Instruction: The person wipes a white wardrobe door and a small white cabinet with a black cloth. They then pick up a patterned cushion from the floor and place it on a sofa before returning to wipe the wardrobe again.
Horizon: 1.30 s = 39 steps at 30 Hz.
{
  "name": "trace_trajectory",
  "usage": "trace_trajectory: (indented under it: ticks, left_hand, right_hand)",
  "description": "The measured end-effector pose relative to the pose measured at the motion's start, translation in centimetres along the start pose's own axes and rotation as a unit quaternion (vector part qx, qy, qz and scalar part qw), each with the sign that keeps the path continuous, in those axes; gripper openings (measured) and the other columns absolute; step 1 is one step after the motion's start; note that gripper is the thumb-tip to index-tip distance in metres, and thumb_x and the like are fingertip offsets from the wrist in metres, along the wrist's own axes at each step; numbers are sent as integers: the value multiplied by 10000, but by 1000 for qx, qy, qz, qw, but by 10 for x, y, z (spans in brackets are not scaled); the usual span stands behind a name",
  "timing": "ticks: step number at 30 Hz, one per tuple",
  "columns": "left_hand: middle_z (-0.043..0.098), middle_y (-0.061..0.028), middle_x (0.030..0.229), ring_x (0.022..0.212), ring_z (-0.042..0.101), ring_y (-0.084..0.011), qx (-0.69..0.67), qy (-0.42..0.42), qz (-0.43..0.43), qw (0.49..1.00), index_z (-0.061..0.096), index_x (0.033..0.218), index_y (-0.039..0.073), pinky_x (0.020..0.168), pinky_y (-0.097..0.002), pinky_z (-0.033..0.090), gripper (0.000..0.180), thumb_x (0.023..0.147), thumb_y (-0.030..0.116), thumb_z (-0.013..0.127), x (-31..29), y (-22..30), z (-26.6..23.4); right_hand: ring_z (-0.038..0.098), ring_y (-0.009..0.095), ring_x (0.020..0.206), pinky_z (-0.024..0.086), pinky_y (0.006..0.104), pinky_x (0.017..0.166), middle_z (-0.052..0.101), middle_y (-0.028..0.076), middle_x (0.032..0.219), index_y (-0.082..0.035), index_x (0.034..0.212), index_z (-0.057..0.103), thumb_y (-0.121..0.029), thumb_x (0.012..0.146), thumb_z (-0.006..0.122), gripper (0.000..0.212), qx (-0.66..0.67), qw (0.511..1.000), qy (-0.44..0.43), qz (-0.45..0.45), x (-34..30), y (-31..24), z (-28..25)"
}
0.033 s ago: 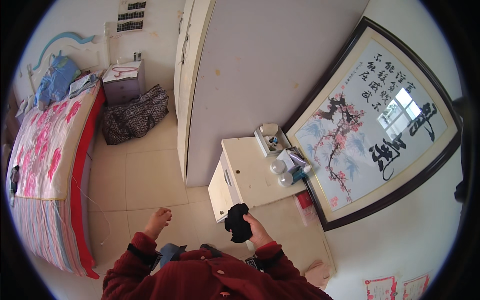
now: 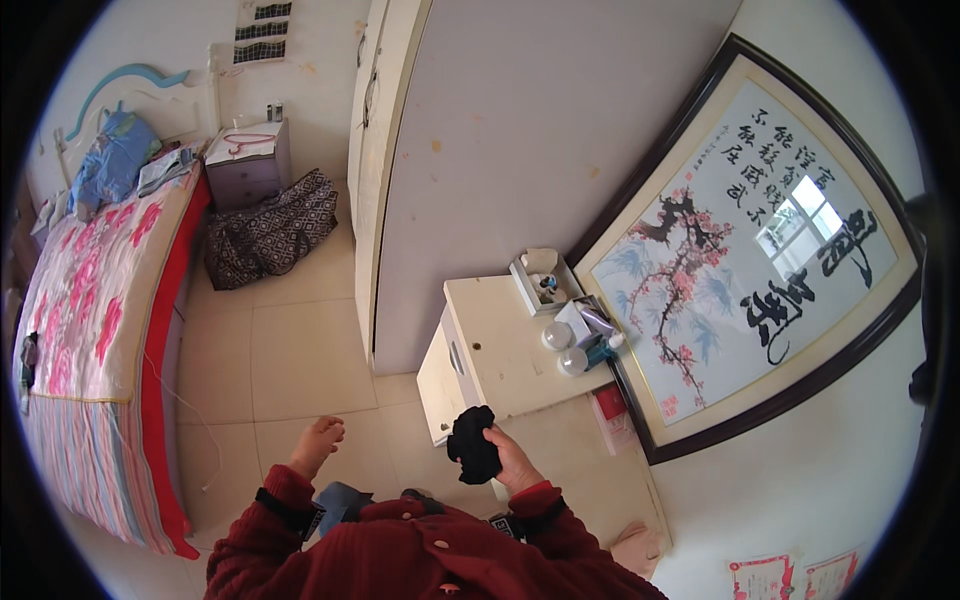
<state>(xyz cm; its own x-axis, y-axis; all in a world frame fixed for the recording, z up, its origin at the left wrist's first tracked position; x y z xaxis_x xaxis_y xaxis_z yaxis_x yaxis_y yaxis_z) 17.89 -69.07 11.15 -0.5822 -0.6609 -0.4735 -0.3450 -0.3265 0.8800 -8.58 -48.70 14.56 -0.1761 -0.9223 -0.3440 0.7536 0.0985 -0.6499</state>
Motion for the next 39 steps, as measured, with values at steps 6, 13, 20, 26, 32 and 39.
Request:
trace_trajectory:
  ticks: [6, 13, 20, 26, 32, 39]
  left_hand:
    - [590, -21, 859, 787, 537, -101, 29, 21, 83, 996, 585, 1100, -9, 686, -254, 450, 315, 907, 236, 539, 63, 58, -24]
    - [627, -60, 859, 746, 550, -146, 80, -11, 305, 949, 584, 1090, -12, 706, -274, 463, 255, 918, 175, 553, 156, 236, -57]
    - [401, -209, 1378, 1190, 478, -339, 187, 55, 610, 768, 454, 1277, 15, 937, -366, 428, 437, 864, 75, 581, 144, 455, -60]
    - [170, -293, 1475, 1330, 263, -460, 207, 50, 711, 670, 287, 1403, -9, 1080, -460, 278, 699, 794, 44, 626, 135, 506, -43]
    - [134, -297, 1484, 1351, 197, -488, 214, 100, 743, 627, 228, 1434, 3, 1089, -522, 230, 789, 761, 28, 639, 147, 515, -51]
    - [205, -292, 1465, 1347, 208, -488, 289, 173, 805, 489, 326, 1416, 44, 1078, -563, 226, 742, 756, 104, 659, 156, 520, -16]
  right_hand:
    - [600, 293, 1000, 532, 465, 827, 547, 119, 1183, -82, 1311, 394, -183, 911, 490, 424, -7, 1000, 3, 19, 61, -12, 23]
    - [605, 199, 994, 510, 346, 862, 581, 86, 1131, -59, 1263, 455, -112, 892, 494, 377, -121, 980, 92, -132, 148, -97, 109]
    - [518, 139, 958, 446, 278, 825, 516, 68, 1109, -2, 1309, 417, -51, 880, 505, 440, -344, 692, 221, -595, 184, -291, 290]
    - [266, 455, 1311, 261, 473, 1078, 244, 312, 1407, -37, 1397, 324, -68, 894, 481, 528, -505, 405, 332, -686, 232, -336, 382]
    - [323, 429, 1287, 302, 474, 1059, 345, 248, 1353, -69, 1337, 440, -31, 845, 520, 500, -567, 302, 348, -683, 262, -354, 387]
    - [354, 412, 1264, 333, 459, 1047, 376, 231, 1325, -98, 1315, 480, 56, 764, 539, 575, -564, 252, 349, -705, 249, -400, 355]
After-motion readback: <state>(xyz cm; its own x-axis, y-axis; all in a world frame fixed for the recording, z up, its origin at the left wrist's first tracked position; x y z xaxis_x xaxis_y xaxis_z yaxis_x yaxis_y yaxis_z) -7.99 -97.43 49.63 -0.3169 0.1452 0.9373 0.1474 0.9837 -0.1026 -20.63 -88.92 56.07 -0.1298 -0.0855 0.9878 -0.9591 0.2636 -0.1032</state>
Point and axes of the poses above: each hand's wrist, its own x-axis towards the middle knuckle, its own z-axis out of the palm, y = z × x, the point moved 7 cm from there along x, towards the middle knuckle
